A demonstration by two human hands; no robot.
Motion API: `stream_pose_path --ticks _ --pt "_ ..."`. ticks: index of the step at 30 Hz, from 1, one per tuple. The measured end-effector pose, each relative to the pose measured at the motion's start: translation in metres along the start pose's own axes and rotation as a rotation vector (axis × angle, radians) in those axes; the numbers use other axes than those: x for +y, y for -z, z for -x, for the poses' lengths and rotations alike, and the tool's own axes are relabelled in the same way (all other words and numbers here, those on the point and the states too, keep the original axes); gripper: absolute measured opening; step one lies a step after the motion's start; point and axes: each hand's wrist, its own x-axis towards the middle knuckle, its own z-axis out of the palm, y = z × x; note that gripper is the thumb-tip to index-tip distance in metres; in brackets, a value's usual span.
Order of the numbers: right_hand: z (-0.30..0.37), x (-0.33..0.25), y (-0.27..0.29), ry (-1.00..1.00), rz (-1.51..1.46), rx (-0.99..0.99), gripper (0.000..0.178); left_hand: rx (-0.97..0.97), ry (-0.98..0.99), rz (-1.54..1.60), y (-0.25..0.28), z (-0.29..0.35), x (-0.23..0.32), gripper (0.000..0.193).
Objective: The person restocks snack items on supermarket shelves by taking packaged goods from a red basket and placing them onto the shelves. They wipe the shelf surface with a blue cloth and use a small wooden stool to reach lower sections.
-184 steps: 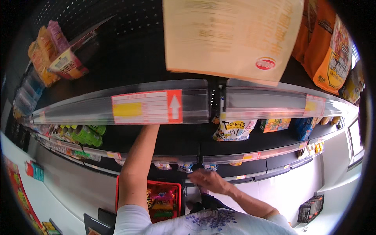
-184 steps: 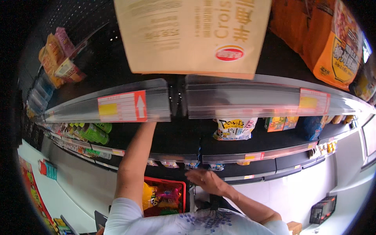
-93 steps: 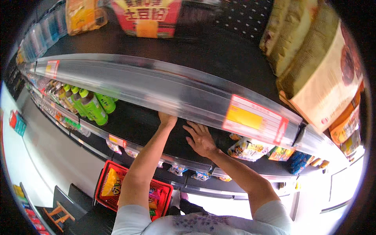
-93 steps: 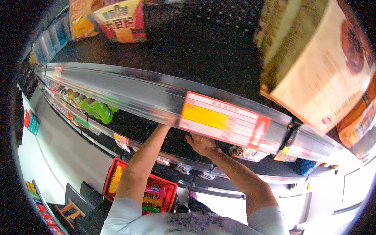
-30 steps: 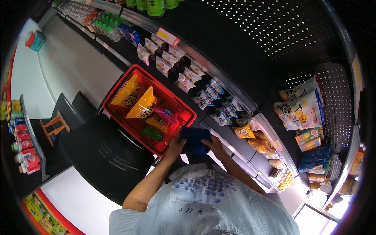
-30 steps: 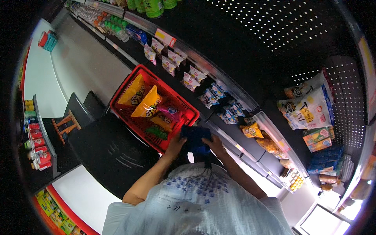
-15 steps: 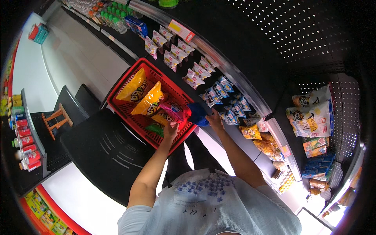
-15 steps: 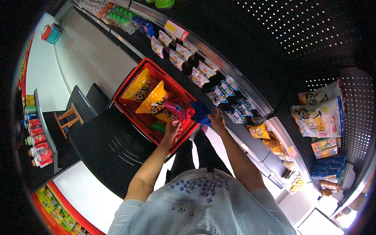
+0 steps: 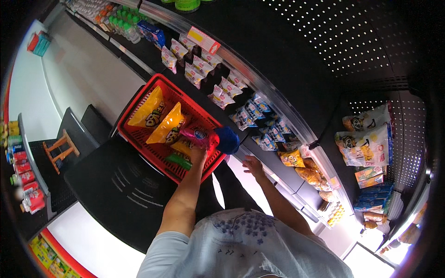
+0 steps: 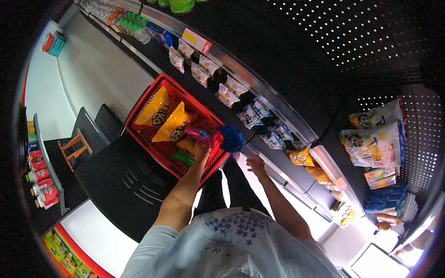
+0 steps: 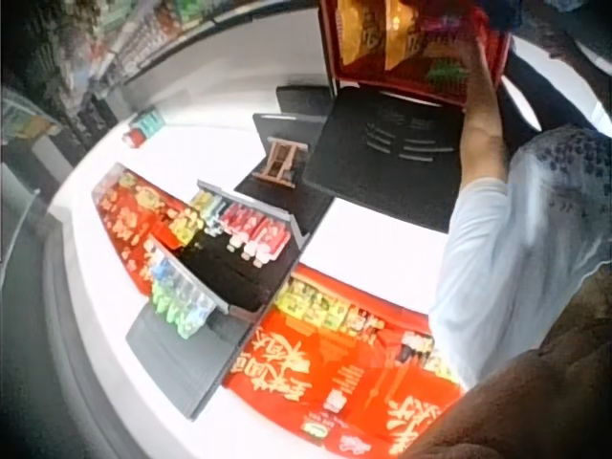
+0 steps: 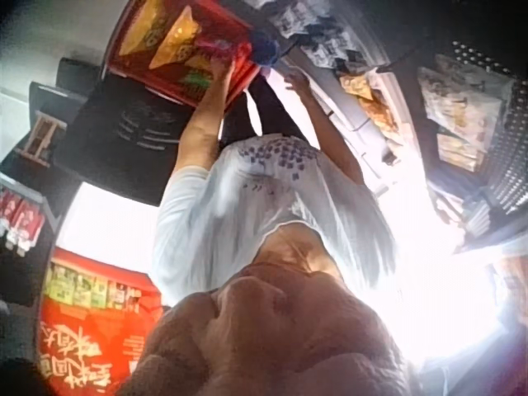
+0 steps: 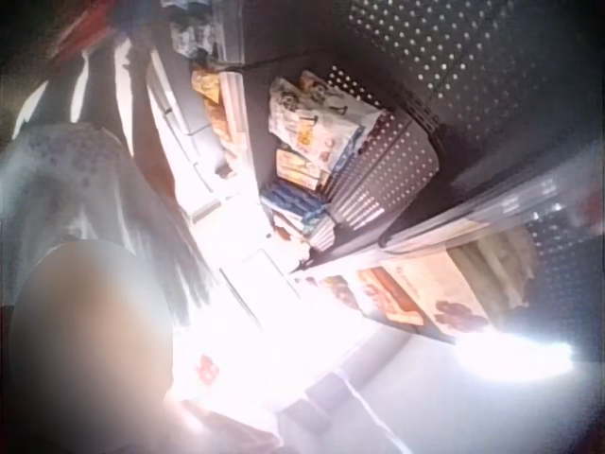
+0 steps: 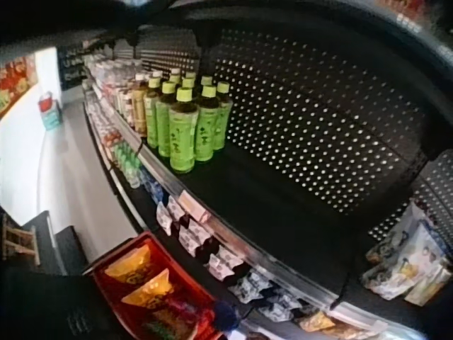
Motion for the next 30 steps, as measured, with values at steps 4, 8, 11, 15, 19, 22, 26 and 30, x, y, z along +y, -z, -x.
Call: stream_pose_path --ticks 4,8,11,15,19,22,26,30 --pt "0.020 0.004 0.007 -0.094 -0.051 -0.028 0.044 0.222 -0.456 -0.044 0.029 0.035 0.034 0.041" --pt "0.025 -0.002 0.010 -0.061 -0.078 -0.061 0.039 0.204 -0.411 0.052 0.073 0.069 0.067 0.028" --pt "0.022 -0.005 0.014 0.127 -0.043 -0.058 0.033 0.149 -0.351 -0.006 0.139 0.129 0.127 0.021" --pt "0.043 -0.075 -0.002 0.350 0.157 -0.088 0.036 0.297 -0.737 -0.143 0.214 0.184 0.157 0.017" --pt "0.072 -0.151 -0.014 0.505 0.432 -0.215 0.068 0.043 -0.814 -0.094 0.282 0.218 0.197 0.018" --pt "0.119 -0.232 -0.030 0.677 0.457 -0.324 0.078 -0.103 -0.771 -0.048 0.333 0.252 0.236 0.017" --pt "0.149 -0.297 -0.038 0.738 0.244 -0.553 0.093 -0.368 -0.659 0.045 0.374 0.271 0.275 0.017" --pt "0.160 -0.315 -0.030 0.633 0.222 -0.782 0.102 -0.485 -0.693 0.095 0.387 0.286 0.313 0.022"
